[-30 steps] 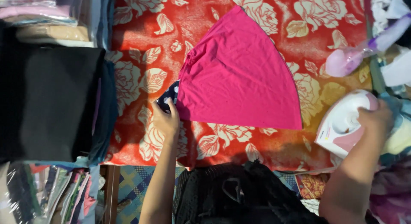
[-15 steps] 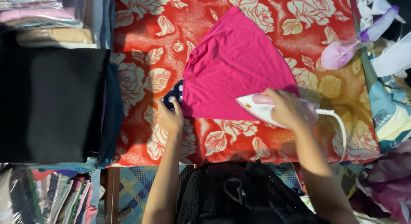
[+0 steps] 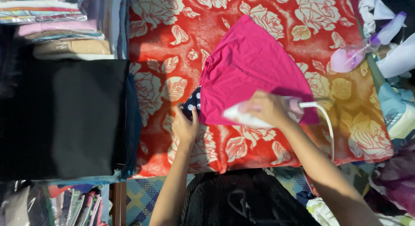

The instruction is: The recorder irons a pink garment and folds it at an ironing station.

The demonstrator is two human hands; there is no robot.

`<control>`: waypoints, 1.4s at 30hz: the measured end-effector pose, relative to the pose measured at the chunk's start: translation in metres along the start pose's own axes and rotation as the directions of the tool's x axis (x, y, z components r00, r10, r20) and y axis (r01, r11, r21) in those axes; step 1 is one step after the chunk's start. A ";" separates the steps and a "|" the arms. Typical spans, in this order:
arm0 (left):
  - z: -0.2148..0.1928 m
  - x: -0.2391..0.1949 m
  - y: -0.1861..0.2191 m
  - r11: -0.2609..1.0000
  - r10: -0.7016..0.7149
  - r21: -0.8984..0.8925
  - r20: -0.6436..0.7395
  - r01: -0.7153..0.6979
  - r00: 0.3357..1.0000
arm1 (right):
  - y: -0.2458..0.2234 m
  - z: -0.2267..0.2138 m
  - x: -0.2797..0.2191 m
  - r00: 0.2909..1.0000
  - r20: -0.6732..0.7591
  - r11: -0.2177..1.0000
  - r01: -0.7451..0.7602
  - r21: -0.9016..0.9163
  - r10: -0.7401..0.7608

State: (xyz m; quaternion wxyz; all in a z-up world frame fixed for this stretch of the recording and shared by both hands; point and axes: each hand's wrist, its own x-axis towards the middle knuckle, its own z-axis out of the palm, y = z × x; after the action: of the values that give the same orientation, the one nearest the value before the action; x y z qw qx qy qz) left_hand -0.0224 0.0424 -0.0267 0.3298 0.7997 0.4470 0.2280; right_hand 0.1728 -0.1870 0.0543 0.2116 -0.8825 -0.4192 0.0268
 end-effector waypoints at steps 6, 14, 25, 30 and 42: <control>0.004 -0.004 -0.008 1.000 -0.017 0.000 0.003 0.017 1.000 | -0.017 0.012 0.036 0.944 0.129 0.946 -0.280 -0.165 0.302; 0.000 -0.002 -0.003 1.000 -0.015 -0.021 -0.032 0.015 0.999 | -0.037 0.013 0.044 0.974 0.199 0.978 0.068 0.199 -0.108; 0.004 -0.001 0.001 0.999 0.044 0.013 -0.104 -0.043 0.994 | -0.037 0.016 0.071 0.995 -0.086 0.992 0.032 -0.126 -0.043; 0.008 0.000 -0.001 0.998 0.055 0.026 -0.137 -0.052 0.989 | -0.034 0.019 0.048 0.979 -0.027 0.974 0.199 -0.110 -0.203; 0.010 0.001 0.002 0.993 0.089 0.085 -0.151 -0.076 0.985 | -0.009 -0.006 0.068 0.959 0.007 0.955 0.282 0.096 -0.284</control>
State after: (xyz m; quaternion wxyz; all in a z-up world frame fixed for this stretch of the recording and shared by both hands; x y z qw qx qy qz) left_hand -0.0142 0.0390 -0.0325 0.2525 0.8099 0.4463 0.2848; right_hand 0.2115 -0.1327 0.0726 0.2501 -0.8023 -0.5415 0.0250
